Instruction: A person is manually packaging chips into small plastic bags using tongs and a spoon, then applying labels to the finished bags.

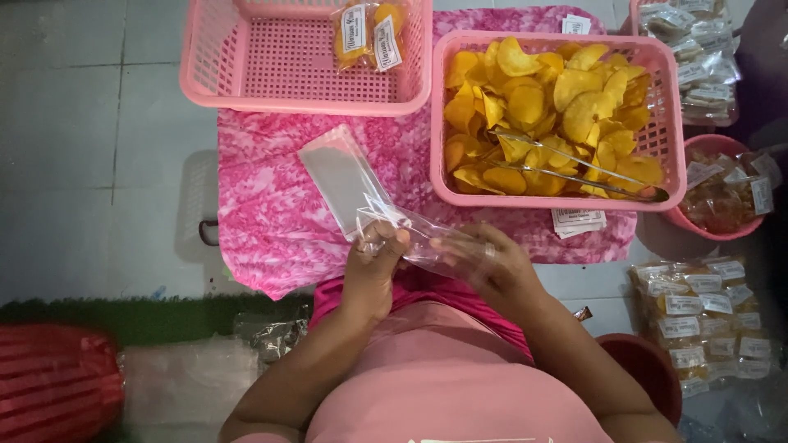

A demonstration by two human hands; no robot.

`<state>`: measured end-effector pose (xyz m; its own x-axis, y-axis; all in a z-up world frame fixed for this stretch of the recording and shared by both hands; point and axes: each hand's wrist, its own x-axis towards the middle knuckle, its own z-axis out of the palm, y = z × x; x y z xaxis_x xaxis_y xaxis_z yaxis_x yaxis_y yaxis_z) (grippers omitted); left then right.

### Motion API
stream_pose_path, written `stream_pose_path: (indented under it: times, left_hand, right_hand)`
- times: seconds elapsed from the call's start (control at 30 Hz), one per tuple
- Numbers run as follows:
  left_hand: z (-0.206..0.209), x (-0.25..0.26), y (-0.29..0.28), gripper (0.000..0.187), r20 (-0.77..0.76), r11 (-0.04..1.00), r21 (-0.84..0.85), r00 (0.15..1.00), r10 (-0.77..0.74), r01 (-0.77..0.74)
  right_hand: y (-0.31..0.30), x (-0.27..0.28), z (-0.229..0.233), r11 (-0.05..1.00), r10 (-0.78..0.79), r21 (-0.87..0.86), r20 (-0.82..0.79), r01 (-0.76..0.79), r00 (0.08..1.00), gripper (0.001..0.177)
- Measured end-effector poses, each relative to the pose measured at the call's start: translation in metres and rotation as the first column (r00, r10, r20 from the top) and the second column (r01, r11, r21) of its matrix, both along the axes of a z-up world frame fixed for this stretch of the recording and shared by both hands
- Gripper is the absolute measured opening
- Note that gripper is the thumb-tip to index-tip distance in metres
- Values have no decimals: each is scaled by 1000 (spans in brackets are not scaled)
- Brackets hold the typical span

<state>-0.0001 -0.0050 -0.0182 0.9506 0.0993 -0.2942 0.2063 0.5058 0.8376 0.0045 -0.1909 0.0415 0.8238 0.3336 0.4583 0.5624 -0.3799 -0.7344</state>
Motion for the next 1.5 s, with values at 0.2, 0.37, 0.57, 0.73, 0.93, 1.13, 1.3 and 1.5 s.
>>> stream_pose_path:
  times: [0.2, 0.37, 0.57, 0.73, 0.93, 1.13, 1.3, 1.5]
  left_hand:
    - [14, -3, 0, 24, 50, 999, -35, 998, -38, 40]
    - [-2, -3, 1, 24, 107, 994, -50, 990, -91, 97]
    - [11, -2, 3, 20, 86, 998, 53, 996, -30, 26]
    - [18, 4, 1, 21, 39, 999, -28, 998, 44, -43]
    - [50, 2, -3, 20, 38, 999, -42, 999, 17, -15]
    - [35, -1, -2, 20, 41, 1000, -17, 999, 9, -8]
    - [14, -1, 0, 19, 110, 998, -64, 994, -16, 23]
    - [10, 2, 1, 92, 321, 961, -192, 938, -132, 201]
  right_hand:
    - [-15, -1, -24, 996, 9, 84, -73, -3, 997, 26]
    - [-12, 1, -24, 981, 56, 193, -193, -18, 980, 15]
    - [-7, 1, -8, 989, 105, 113, -128, -91, 986, 23]
    - [-20, -4, -34, 989, 87, 125, -84, -76, 993, 25]
    - [-9, -1, -15, 994, 96, 57, -110, -90, 989, 31]
    - [-6, -4, -25, 997, -37, 59, -77, 42, 996, 33]
    - [-12, -4, -20, 998, -18, 51, -213, 29, 977, 38]
    - [-14, -8, -19, 992, 26, 120, -382, 22, 924, 40]
